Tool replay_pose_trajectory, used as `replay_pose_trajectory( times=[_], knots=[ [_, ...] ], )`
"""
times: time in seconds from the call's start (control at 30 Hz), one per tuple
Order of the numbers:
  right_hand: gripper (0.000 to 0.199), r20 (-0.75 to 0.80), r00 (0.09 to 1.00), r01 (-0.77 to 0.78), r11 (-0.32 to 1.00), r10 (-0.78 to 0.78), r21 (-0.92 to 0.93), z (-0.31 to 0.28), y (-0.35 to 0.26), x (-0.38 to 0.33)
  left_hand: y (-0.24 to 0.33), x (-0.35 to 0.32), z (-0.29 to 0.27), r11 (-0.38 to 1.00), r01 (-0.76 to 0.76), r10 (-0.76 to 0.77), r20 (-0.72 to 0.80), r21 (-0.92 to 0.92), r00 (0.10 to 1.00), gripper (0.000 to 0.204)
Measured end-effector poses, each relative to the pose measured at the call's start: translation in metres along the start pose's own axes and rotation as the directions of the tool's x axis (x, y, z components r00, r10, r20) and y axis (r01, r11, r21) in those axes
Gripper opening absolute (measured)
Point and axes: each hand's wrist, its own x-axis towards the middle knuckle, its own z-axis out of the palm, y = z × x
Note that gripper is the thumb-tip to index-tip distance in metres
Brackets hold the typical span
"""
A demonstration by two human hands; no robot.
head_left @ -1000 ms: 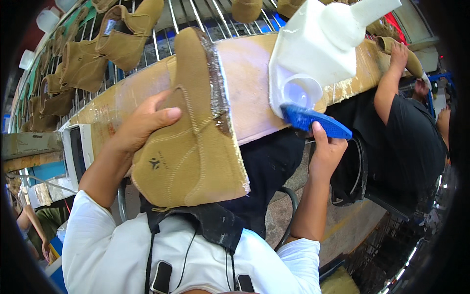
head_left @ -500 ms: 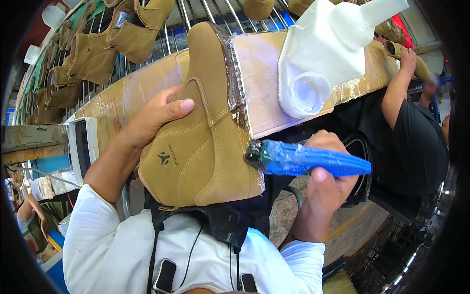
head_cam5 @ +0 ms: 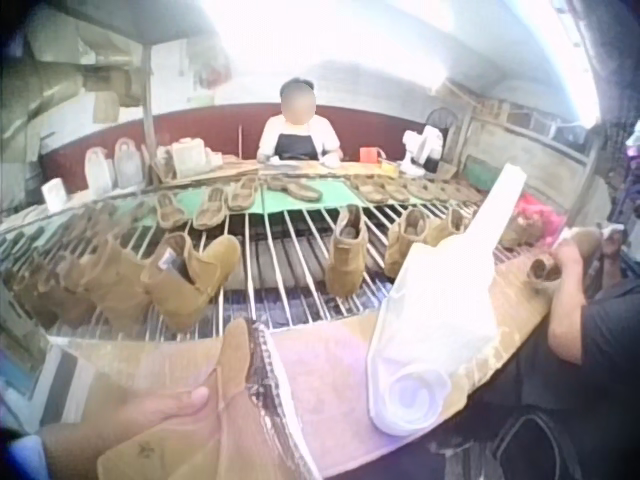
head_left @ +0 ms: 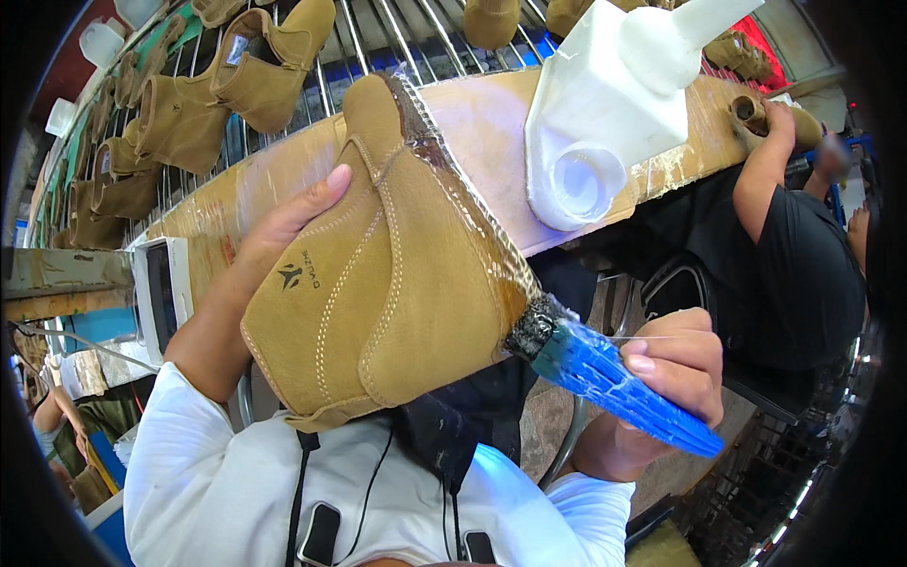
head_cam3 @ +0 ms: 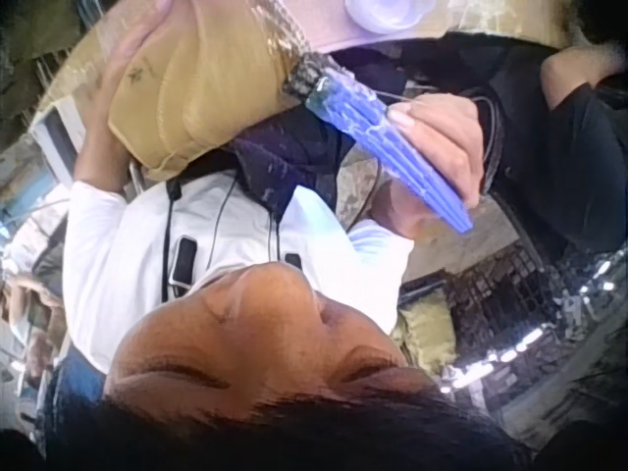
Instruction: The person applies adhesive to the soles and edges of boots using a brush dipped in a glue container, then places the finished boots onto a conveyor rack.
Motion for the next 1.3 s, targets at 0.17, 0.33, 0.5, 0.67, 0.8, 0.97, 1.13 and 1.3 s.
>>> replay_pose_trajectory(
  times=[0.17, 0.33, 0.5, 0.67, 0.8, 0.97, 1.13, 1.3],
  knots=[
    [0.024, 0.024, 0.986, 0.165, 0.986, -0.164, -0.017, -0.004, 0.001, 0.02, 0.004, -0.01, 0.001, 0.974, 0.125, -0.118, 0.043, -0.187, 0.992, 0.044],
    [0.028, 0.088, 0.971, 0.218, 0.974, -0.223, 0.07, -0.01, 0.005, 0.036, -0.001, -0.016, -0.003, 0.924, 0.256, -0.206, 0.193, -0.285, 0.959, 0.045],
    [0.029, 0.1, 0.951, 0.278, 0.951, -0.292, 0.134, -0.012, 0.006, 0.046, -0.011, -0.014, -0.004, 0.864, 0.386, -0.248, 0.395, -0.324, 0.885, 0.046],
    [0.025, 0.012, 0.989, 0.142, 0.978, -0.145, 0.151, 0.0, 0.0, 0.046, -0.025, 0.004, -0.001, 0.832, 0.442, -0.233, 0.511, -0.336, 0.827, 0.046],
    [0.017, -0.076, 0.995, 0.087, 0.971, -0.072, 0.223, 0.016, 0.004, 0.048, -0.029, 0.011, -0.004, 0.827, 0.45, -0.229, 0.528, -0.338, 0.818, 0.047],
    [0.017, -0.038, 0.995, 0.1, 0.949, -0.092, 0.3, 0.02, 0.015, 0.045, -0.025, 0.0, -0.016, 0.831, 0.445, -0.24, 0.506, -0.335, 0.829, 0.048],
    [0.022, 0.038, 0.993, -0.115, 0.96, 0.109, 0.254, 0.018, 0.038, 0.031, -0.025, -0.005, -0.027, 0.829, 0.462, -0.282, 0.478, -0.315, 0.832, 0.049],
    [0.035, 0.171, 0.972, -0.127, 0.974, 0.16, -0.19, 0.04, 0.06, 0.025, -0.014, -0.007, -0.032, 0.841, 0.502, -0.395, 0.406, -0.2, 0.824, 0.05]
  ],
)
